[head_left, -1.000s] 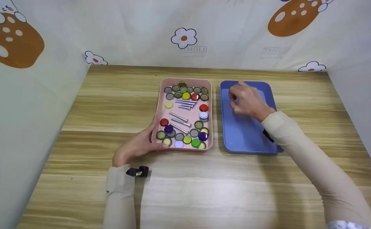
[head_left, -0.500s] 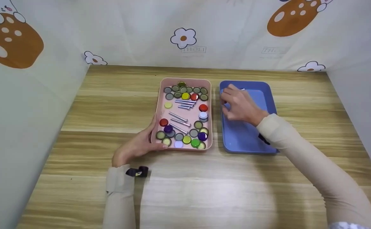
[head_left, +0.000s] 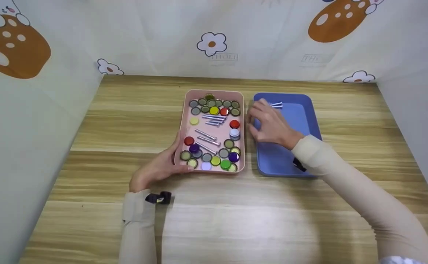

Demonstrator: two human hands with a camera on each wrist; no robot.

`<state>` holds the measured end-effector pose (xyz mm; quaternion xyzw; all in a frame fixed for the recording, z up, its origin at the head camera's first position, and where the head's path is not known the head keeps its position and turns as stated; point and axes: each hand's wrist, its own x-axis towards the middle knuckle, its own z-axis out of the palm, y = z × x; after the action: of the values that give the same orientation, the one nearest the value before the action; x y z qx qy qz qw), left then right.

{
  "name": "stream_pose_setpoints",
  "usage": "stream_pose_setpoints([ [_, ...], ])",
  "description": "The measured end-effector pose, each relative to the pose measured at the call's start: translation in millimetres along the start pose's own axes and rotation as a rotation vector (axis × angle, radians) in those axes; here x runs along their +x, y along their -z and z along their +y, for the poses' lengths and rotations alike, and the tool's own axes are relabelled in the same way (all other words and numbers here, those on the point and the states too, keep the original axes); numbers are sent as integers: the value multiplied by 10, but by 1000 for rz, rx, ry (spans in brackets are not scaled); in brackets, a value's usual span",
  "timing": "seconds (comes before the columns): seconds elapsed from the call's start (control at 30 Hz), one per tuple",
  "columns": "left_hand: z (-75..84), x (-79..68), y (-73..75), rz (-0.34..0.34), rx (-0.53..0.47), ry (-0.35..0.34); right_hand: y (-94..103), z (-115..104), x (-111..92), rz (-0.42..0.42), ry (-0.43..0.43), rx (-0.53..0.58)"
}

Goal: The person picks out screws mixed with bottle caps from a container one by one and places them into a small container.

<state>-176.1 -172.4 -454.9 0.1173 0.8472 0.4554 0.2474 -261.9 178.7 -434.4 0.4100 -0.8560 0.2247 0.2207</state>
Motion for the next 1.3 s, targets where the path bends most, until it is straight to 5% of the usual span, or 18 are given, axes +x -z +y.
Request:
stream_pose_setpoints([
  [0.27, 2, 7, 2, -1, -3, 10, -50, -155, 51, -96, -153, 172],
  [0.9, 17, 2, 7, -10, -9, 15, -15, -458, 176, -315, -455, 372],
  [1.3, 8, -4, 5, -10, -29, 6, -121, -646, 221, -348, -515, 465],
])
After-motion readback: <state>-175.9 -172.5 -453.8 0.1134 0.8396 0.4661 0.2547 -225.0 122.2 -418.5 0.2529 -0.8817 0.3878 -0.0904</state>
